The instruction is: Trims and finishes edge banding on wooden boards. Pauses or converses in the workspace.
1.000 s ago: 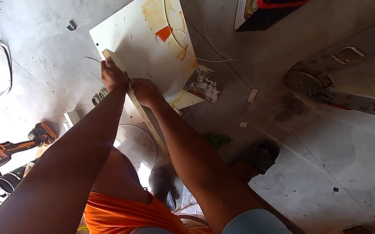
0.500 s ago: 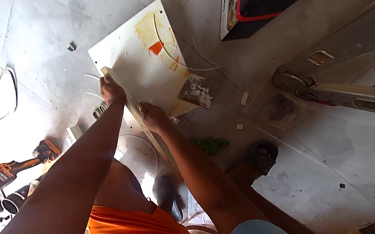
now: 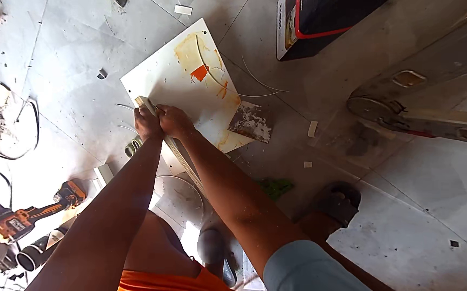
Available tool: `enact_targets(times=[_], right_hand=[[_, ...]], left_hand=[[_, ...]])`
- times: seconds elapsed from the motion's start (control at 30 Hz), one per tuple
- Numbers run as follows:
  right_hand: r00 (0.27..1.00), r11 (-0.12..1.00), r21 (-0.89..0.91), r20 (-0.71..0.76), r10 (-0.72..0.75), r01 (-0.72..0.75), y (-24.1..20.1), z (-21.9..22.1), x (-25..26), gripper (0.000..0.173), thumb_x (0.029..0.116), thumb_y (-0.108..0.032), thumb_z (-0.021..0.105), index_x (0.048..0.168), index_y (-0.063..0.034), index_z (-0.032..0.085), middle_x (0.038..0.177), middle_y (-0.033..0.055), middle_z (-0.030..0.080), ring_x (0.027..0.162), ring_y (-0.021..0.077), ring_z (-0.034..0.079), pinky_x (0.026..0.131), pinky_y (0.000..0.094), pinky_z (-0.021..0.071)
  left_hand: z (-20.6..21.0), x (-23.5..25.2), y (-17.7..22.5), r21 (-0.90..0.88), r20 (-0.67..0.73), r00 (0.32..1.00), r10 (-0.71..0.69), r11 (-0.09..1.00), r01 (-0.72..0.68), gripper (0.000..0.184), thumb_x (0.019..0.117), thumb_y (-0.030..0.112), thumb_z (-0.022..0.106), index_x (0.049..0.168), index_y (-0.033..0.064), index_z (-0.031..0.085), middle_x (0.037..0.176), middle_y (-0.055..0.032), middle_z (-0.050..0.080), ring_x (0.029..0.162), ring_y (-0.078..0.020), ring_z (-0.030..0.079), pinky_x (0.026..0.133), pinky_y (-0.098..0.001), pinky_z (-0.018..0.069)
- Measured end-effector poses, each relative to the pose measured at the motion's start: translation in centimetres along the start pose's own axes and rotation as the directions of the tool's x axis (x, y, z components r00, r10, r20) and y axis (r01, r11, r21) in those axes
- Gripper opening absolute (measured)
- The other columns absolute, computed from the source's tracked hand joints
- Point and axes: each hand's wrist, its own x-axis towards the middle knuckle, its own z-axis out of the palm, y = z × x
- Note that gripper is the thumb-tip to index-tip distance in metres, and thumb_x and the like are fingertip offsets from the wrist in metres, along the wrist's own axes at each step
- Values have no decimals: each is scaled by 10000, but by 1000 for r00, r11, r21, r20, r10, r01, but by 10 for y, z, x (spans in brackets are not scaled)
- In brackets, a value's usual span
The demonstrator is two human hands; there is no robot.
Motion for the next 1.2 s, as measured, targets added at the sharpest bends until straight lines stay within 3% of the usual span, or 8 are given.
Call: enact_targets(times=[0.63,0.9,1.2], right_hand=[[996,997,-83,86,8,-1,-14,-9,-3,457,1124,-177,298,1473,-6,538,1490,171,564,1423,295,498,1156,495,400],[992,996,-40,98,83,-79,-10,-9,-18,463,1129,-218,293,1472,-44,550,1467,169,581,1397,309,521,1124,534,419],[985,992,-10,116,125,-125,3,-3,-38,476,1138,-248,287,1518,-68,510,1497,162,560,1426,304,494,1157,526,394]], left_hand=[[-5,-4,3,-55,42,999,-21,998,24,515,1129,290,220,1352,15,594,1363,-203,628,1314,-311,577,1093,-517,434],[-5,-5,7,-67,30,998,-52,996,54,506,1126,295,223,1327,35,608,1341,-180,645,1294,-293,591,1075,-512,444],[-4,-6,5,-61,18,999,-26,998,27,520,1123,300,207,1317,41,614,1334,-154,653,1297,-252,589,1084,-476,443]])
